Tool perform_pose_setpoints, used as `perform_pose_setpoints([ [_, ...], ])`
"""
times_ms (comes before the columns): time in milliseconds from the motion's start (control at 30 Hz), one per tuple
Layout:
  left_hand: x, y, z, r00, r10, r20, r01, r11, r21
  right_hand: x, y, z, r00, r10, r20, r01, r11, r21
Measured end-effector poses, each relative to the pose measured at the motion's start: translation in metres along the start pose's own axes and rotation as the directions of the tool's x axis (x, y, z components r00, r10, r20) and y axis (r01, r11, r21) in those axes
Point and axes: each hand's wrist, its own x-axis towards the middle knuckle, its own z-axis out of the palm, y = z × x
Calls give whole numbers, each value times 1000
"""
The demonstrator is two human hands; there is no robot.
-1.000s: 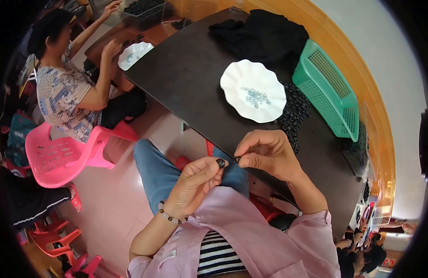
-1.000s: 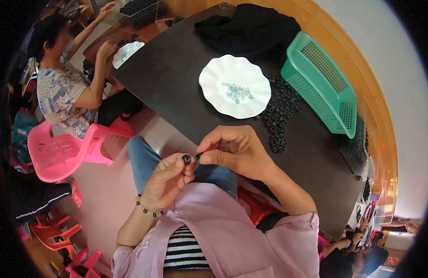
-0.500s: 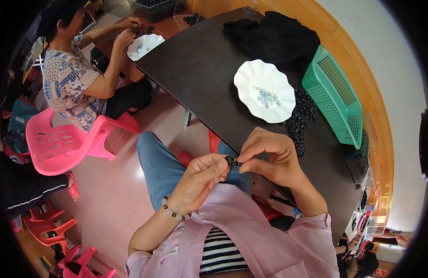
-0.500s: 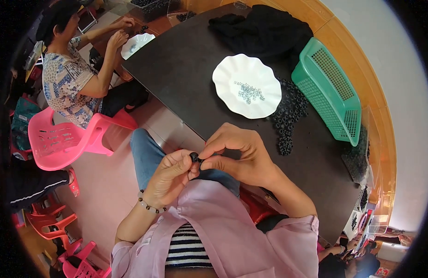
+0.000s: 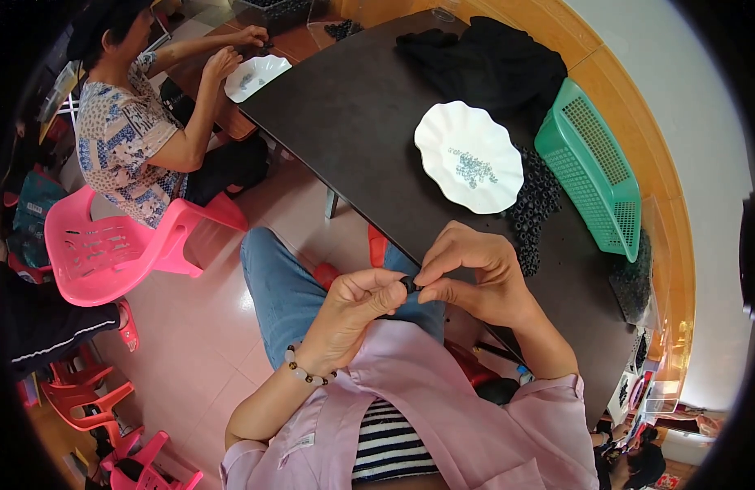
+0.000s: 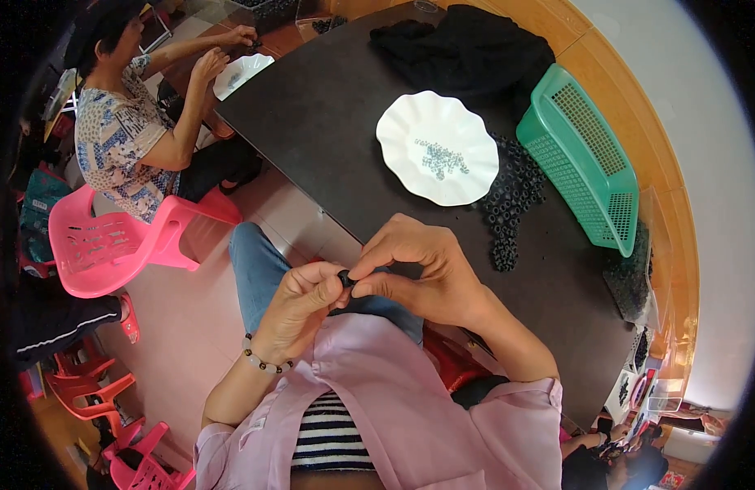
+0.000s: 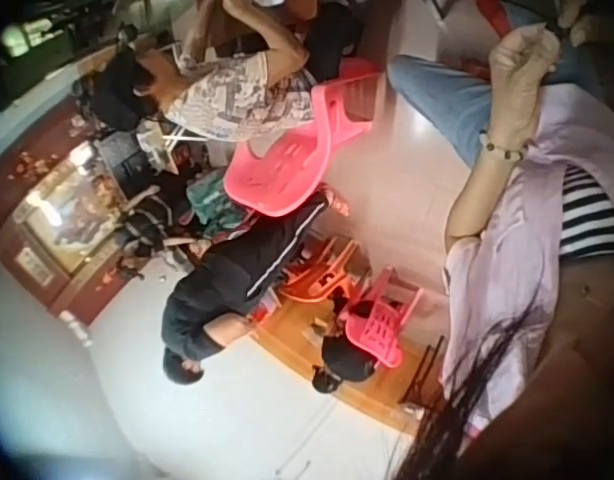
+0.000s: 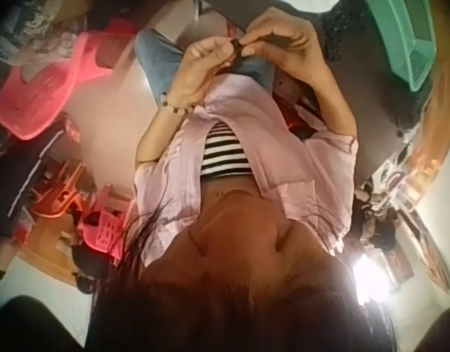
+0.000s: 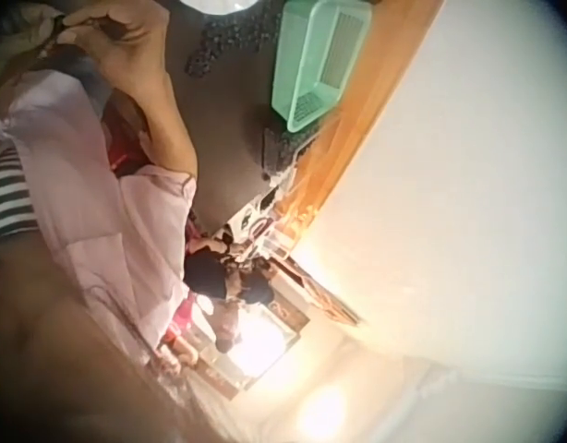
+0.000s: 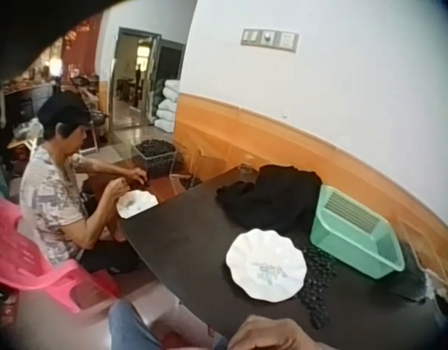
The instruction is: Sorting and inspecting small black rubber rings at a workbench.
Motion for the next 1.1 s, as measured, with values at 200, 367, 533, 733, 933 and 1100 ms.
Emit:
perform_pose_setpoints([
  [200, 1, 7, 2, 998, 67, 10, -68, 992, 107, 2, -5, -3, 976, 200, 90, -209, 972, 111],
  [367, -2, 15, 1, 999, -2, 54, -10, 973, 229, 8, -6, -4, 955, 160, 249, -191, 976, 105],
  [533, -4, 22, -1, 996, -66, 64, 50, 972, 228, 6, 2, -5, 942, 67, 330, -93, 994, 63],
  [733, -2, 21, -3, 996, -70, 50, 57, 970, 237, 3, 6, 0, 953, 100, 287, -140, 983, 122],
  [933, -1, 21, -5, 995, -82, 58, 62, 956, 286, 2, 9, 2, 963, 62, 263, -84, 994, 71],
  [1100, -1, 13, -9, 998, -57, 25, 46, 944, 327, -2, 7, 8, 977, 78, 200, -80, 997, 3],
])
